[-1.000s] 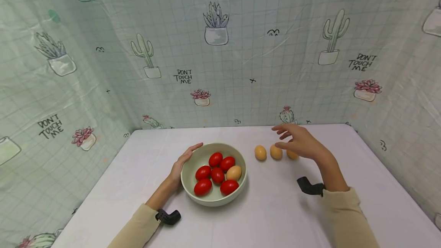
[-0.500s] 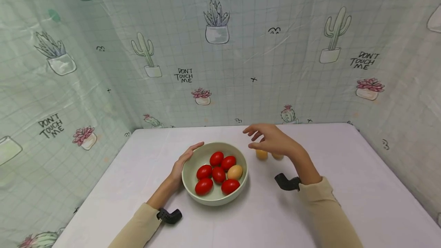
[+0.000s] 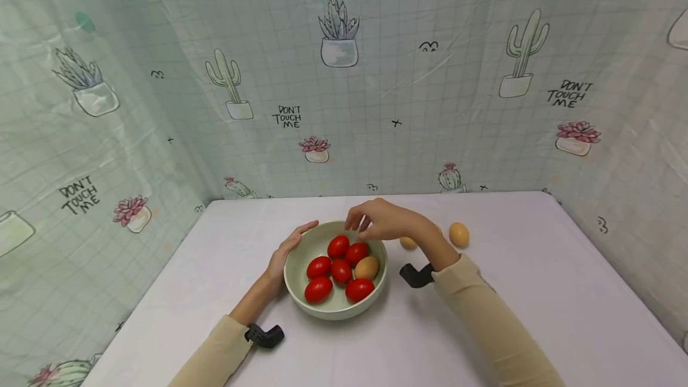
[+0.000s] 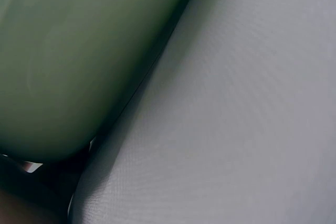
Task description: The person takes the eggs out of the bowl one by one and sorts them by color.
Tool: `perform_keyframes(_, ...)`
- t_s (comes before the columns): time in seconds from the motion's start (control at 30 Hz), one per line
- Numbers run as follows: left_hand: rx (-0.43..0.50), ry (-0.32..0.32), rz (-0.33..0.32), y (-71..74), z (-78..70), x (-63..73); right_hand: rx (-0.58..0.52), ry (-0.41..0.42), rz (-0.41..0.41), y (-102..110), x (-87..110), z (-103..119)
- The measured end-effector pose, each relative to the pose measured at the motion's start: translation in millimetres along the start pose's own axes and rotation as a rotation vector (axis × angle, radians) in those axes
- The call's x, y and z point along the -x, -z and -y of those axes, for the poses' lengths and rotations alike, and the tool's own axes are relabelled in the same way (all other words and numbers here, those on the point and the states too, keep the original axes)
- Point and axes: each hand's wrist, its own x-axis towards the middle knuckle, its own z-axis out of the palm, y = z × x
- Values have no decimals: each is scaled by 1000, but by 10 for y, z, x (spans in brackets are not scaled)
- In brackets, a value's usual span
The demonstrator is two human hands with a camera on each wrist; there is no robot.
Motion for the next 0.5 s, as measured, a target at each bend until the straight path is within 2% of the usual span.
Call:
perform_keyframes(0.33, -11, 15, -9, -13, -18, -2, 69, -50, 285, -64, -225, 84)
perform_keyframes(0.5, -8, 14, -3, -2, -14, 9, 89, -79, 345, -128, -299, 110)
